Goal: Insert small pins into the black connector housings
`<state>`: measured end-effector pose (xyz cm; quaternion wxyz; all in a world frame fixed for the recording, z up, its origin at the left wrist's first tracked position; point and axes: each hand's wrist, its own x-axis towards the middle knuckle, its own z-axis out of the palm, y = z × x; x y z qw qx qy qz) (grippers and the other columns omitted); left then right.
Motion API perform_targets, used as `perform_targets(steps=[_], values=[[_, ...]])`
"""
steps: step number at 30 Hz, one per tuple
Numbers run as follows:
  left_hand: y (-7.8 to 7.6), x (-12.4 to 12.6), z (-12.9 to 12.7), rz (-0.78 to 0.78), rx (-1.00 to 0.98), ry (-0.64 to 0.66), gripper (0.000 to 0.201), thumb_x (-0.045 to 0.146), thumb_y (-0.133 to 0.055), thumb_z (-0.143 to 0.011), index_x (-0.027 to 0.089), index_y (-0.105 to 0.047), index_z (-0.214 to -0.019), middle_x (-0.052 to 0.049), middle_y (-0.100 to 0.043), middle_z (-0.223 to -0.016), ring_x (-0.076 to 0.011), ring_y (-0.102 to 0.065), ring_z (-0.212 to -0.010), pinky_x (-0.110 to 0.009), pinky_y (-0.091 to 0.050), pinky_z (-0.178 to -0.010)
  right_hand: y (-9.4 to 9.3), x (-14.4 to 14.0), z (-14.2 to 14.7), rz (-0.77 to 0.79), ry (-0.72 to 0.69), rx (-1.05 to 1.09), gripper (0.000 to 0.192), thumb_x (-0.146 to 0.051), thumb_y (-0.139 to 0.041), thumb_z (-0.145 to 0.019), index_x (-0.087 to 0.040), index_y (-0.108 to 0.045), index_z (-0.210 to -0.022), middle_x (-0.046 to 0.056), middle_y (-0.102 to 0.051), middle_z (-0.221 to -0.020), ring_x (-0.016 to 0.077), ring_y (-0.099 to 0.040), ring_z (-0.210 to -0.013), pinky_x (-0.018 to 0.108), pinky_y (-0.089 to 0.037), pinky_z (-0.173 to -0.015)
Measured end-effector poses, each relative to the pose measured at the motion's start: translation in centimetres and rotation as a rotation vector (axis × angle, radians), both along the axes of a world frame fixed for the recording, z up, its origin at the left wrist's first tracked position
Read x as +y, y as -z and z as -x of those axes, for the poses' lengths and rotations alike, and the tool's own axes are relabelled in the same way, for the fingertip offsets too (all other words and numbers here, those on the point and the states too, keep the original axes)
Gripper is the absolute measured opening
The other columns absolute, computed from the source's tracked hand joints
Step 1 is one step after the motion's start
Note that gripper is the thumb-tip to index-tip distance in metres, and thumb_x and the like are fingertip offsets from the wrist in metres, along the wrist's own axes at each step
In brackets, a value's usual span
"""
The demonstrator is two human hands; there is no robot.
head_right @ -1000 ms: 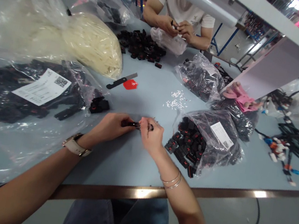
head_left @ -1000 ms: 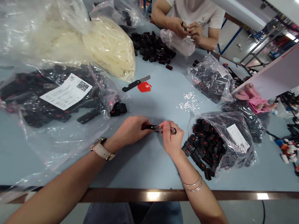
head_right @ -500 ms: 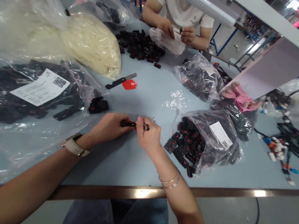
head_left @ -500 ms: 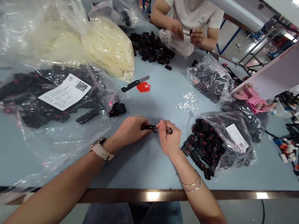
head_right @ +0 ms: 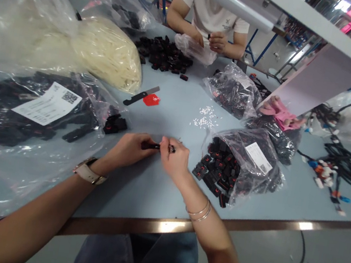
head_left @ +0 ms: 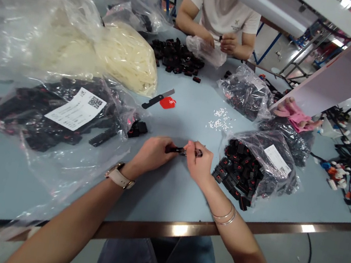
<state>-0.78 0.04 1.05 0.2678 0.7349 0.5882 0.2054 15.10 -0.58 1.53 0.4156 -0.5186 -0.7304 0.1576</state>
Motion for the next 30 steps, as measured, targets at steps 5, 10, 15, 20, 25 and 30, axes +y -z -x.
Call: perform_targets(steps=[5,10,15,20,25,30], values=[[0.12,0.06,0.14,-0.020,-0.013,0.014,0.009,0.025,-0.061,-0.073,0.017,-0.064,-0.071,-0.002,-0.065,-0.069,-0.0138,-0.053,-0.059,-0.025,-0.036,-0.056,-0.19,0.02,-0.39,-0.020,0.038,0.063,0.039,-0.036,-0.036,-0.093,-0.019,-0.061,-0.067,0.001,-0.063,-0.057,0.0109,-0.057,-0.054,0.022,-0.043,-0.059],[0.00,0.04,0.10,-0.002,-0.022,0.009,0.009,0.024,-0.061,-0.073,0.016,-0.062,-0.071,-0.002,-0.064,-0.069,-0.0135,-0.053,-0.059,-0.025,-0.036,-0.057,-0.02,0.10,-0.27,-0.001,0.005,0.048,0.040,-0.036,-0.035,-0.093,-0.019,-0.061,-0.068,0.002,-0.063,-0.058,0.0112,-0.057,-0.055,0.022,-0.043,-0.060],[-0.01,0.06,0.06,-0.004,-0.020,0.008,0.010,0.025,-0.061,-0.073,0.016,-0.061,-0.068,-0.002,-0.064,-0.068,-0.0130,-0.052,-0.059,-0.025,-0.035,-0.056,0.17,0.13,-0.28,-0.008,-0.008,0.005,0.040,-0.035,-0.035,-0.094,-0.019,-0.060,-0.067,0.003,-0.065,-0.060,0.0117,-0.059,-0.057,0.022,-0.043,-0.063],[-0.04,0.06,0.05,-0.009,-0.005,0.008,0.007,0.023,-0.060,-0.073,0.017,-0.060,-0.069,-0.002,-0.064,-0.068,-0.0136,-0.053,-0.059,-0.025,-0.035,-0.056,0.17,0.25,-0.24,0.030,-0.015,-0.051,0.038,-0.034,-0.035,-0.094,-0.019,-0.059,-0.069,0.004,-0.067,-0.064,0.0126,-0.061,-0.061,0.023,-0.043,-0.065],[-0.05,0.00,0.06,-0.009,-0.007,0.014,0.005,0.021,-0.060,-0.072,0.017,-0.061,-0.070,-0.003,-0.066,-0.071,-0.0152,-0.056,-0.061,-0.026,-0.037,-0.058,0.02,0.64,0.08,0.091,-0.006,-0.115,0.037,-0.035,-0.034,-0.094,-0.020,-0.057,-0.069,0.004,-0.068,-0.065,0.0130,-0.062,-0.062,0.023,-0.043,-0.064],[0.07,0.02,0.05,-0.005,0.010,0.005,0.006,0.020,-0.058,-0.072,0.017,-0.061,-0.069,-0.004,-0.067,-0.072,-0.0157,-0.057,-0.064,-0.026,-0.038,-0.059,0.06,0.71,0.50,0.068,-0.031,-0.189,0.035,-0.035,-0.036,-0.094,-0.022,-0.053,-0.067,0.002,-0.064,-0.061,0.0124,-0.058,-0.058,0.023,-0.040,-0.060]])
